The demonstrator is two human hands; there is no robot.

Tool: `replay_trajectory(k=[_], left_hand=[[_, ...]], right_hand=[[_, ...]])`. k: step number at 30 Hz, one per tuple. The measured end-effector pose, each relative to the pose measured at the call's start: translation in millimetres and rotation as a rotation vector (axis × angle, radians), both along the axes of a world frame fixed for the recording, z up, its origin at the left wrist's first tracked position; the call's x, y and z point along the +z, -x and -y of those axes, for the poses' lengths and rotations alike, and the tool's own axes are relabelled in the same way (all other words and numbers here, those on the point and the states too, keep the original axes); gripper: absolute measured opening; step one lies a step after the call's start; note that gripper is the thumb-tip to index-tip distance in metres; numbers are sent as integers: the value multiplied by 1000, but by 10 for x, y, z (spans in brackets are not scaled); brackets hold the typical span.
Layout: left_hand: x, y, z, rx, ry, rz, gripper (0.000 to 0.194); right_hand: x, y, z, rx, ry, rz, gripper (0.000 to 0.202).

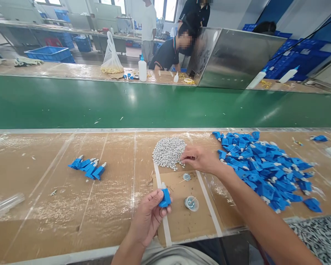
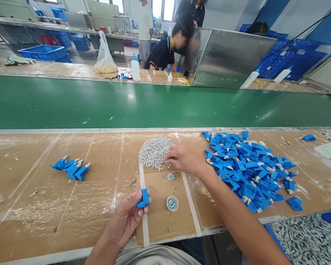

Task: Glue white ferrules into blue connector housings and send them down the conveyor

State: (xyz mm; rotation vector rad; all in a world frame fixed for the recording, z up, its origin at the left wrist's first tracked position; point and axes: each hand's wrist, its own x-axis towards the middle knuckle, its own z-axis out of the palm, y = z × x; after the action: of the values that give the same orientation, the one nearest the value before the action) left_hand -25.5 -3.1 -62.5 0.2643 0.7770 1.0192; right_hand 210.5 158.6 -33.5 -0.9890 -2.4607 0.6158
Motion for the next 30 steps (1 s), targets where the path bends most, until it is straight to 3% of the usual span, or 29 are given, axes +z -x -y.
replay_trajectory(k=[5, 18, 21, 25, 30], left_hand=[[-1, -7, -3, -13, -5, -11, 26], [-23, 2, 15, -16, 3, 21, 24], [-27, 8, 21, -12, -3, 25, 23], [-32, 16, 18, -13, -9, 30, 23], [24, 8, -8, -13, -9, 15, 23]], right_hand=[[-18, 41, 113, 119, 40, 84, 15], [-84, 285, 120, 85, 48, 185, 22], [-37, 232, 133, 25, 64, 102, 19], [116, -57, 206, -109, 113, -67, 21], [126, -485, 475, -302, 434, -557, 20]])
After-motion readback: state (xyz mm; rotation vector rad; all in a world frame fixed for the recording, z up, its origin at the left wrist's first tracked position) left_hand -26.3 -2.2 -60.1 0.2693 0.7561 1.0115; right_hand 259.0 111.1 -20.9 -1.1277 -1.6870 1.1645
